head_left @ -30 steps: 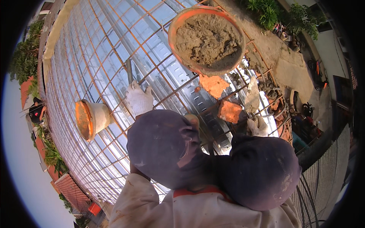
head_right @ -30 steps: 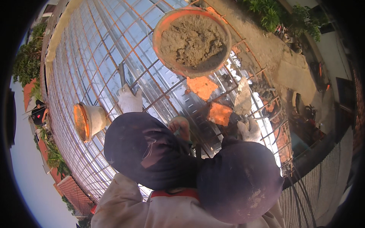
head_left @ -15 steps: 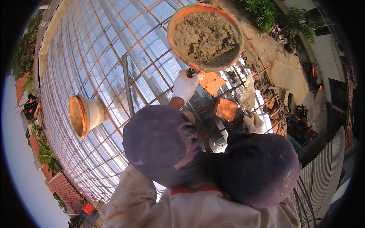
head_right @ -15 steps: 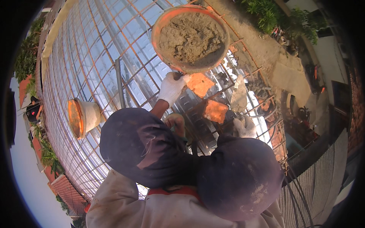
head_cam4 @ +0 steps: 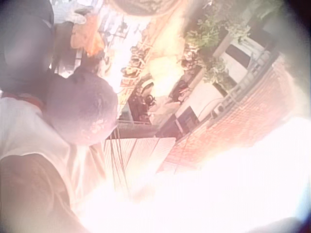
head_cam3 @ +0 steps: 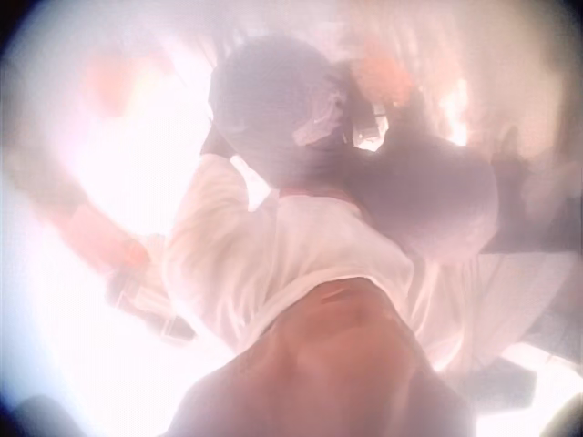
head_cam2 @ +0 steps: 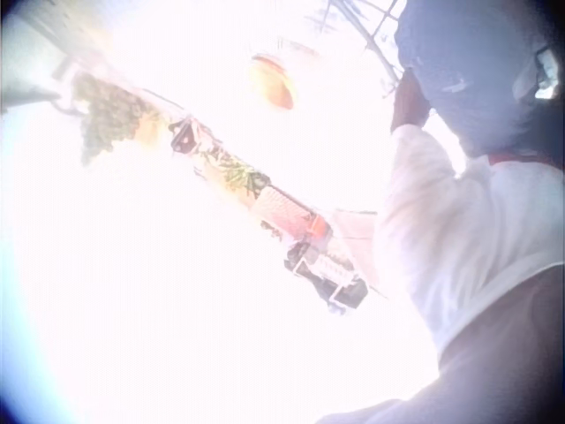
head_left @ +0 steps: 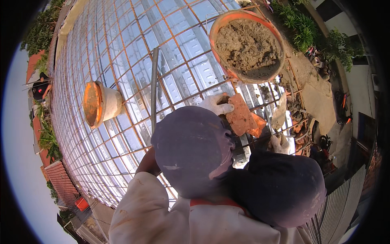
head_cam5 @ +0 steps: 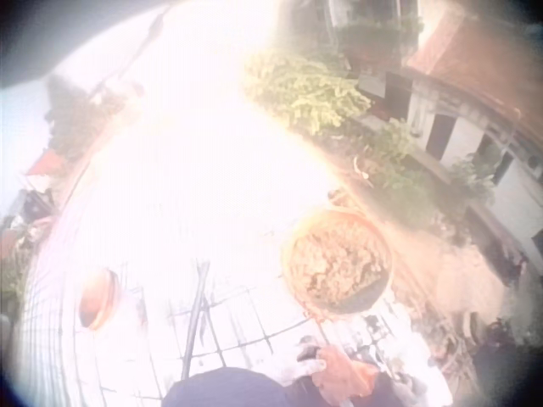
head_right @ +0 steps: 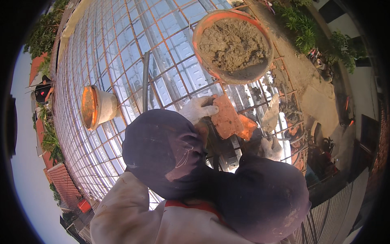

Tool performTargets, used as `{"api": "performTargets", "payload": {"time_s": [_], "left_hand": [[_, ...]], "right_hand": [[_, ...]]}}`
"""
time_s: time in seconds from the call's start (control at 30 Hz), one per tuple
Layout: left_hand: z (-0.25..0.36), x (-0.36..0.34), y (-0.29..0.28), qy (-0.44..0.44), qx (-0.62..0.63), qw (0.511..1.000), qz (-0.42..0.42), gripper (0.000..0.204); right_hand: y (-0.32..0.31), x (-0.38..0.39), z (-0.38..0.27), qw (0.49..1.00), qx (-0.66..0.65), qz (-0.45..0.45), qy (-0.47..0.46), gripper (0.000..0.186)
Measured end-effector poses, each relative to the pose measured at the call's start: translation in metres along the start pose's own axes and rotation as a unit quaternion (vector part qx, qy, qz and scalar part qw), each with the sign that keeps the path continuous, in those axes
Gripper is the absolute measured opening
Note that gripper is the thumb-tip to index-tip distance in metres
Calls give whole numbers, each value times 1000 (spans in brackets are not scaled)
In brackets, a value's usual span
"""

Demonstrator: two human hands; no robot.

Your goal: The person applies mortar with a trowel and places bricks along the edge of a roof structure. They then walk across the metal grid roof while carrying buckets.

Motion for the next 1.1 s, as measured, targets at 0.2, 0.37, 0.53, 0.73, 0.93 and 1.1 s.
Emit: {"api": "performTargets", "payload": {"time_s": [0.2,0.37,0.53,0.73,0.93,1.1], "left_hand": [[12,-19,61,60,-254,964,-56,60],[22,-19,68,86,-315,945,-36,54],[15,-30,81,59,-388,917,-70,80],[20,-24,100,61,-430,896,-90,85],[22,-20,88,96,-418,901,-63,89],[15,-19,87,98,-380,918,-59,89]], "right_hand": [[-2,8,-7,999,41,-13,-3,24],[5,16,-12,995,82,47,-25,36],[16,-16,13,986,149,28,-64,44],[25,-13,-14,991,117,9,-65,42],[15,-34,30,998,12,2,-64,40],[1,-24,35,998,5,7,-59,38]]}}
Point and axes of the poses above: each hand's wrist, its own x-axis away from the middle knuckle, its own y-axis out of the palm, z = x × y, the point moved 6 cm from there along -x, towards the middle knuckle, and after that the axes turned 7 degrees about -y, right-handed, at the moved point
